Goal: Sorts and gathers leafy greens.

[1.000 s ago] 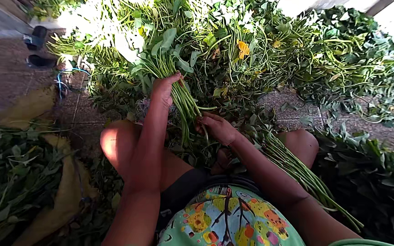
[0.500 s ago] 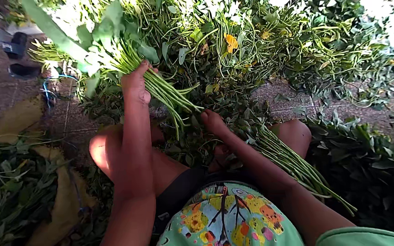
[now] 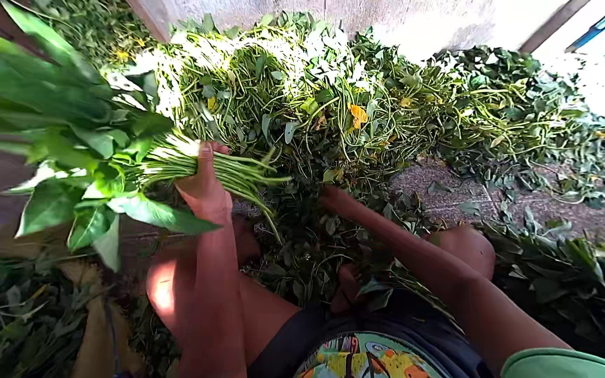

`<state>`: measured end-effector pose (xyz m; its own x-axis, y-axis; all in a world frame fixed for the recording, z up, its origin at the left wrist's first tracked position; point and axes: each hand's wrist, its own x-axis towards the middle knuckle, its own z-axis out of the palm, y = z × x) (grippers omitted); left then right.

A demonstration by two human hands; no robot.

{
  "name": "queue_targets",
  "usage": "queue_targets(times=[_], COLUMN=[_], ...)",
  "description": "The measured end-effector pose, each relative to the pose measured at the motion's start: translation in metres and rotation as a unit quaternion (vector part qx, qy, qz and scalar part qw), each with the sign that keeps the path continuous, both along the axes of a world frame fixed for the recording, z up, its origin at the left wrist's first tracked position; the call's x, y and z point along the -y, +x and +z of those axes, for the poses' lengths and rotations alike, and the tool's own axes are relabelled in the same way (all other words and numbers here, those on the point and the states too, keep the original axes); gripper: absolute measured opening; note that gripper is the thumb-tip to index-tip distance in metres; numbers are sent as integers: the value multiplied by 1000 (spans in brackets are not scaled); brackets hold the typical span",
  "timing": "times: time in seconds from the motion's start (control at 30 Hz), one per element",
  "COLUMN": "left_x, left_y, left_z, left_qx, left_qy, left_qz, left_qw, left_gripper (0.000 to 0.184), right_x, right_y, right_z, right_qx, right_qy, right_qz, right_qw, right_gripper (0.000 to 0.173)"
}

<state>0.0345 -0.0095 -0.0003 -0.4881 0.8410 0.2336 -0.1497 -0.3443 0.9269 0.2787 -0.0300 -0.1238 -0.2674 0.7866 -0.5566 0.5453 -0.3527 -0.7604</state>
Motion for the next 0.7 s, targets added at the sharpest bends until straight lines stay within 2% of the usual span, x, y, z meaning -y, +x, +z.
queue_targets(times=[0.1,0.17,0.23,0.3,0.33,0.37,0.43,0.5,0.57,0.6,0.67,0.7], left_x=[-11,-12,-10,-10,-11,-12,-16,-17,-14,-13,-14,-14], left_y=[-3,-3,-1,-1,-2,-4,-8,-10,-9,-8,-4,-2], left_z=[-8,-9,-6,-3,-2,-3,-1,0,-2,-3,-2,0], left_qx=[158,193,190,182,180,181,203,221,213,207,198,196], left_qy=[-174,-220,-205,-152,-130,-115,-108,-117,-130,-132,-132,-131], left_qz=[-57,-94,-100,-88,-83,-83,-99,-127,-154,-164,-166,-163], left_qw=[970,952,955,967,972,973,968,960,956,955,957,958], left_gripper=[8,8,6,12,15,18,19,19,17,16,17,17], right_x=[-68,-104,-134,-157,-167,-174,-185,-194,-203,-206,-204,-199], right_y=[40,54,60,66,71,77,85,92,105,113,125,128], right_z=[12,23,24,18,17,21,57,109,142,147,147,142], right_qx=[27,58,127,212,231,232,216,196,177,181,233,265], right_qy=[136,210,265,228,196,186,257,367,428,428,318,263], right_qz=[-158,-246,-288,-267,-248,-242,-277,-342,-383,-378,-299,-246], right_qw=[978,945,911,912,920,924,901,843,799,801,869,894], right_gripper=[40,40,50,71,73,65,46,46,48,51,66,62])
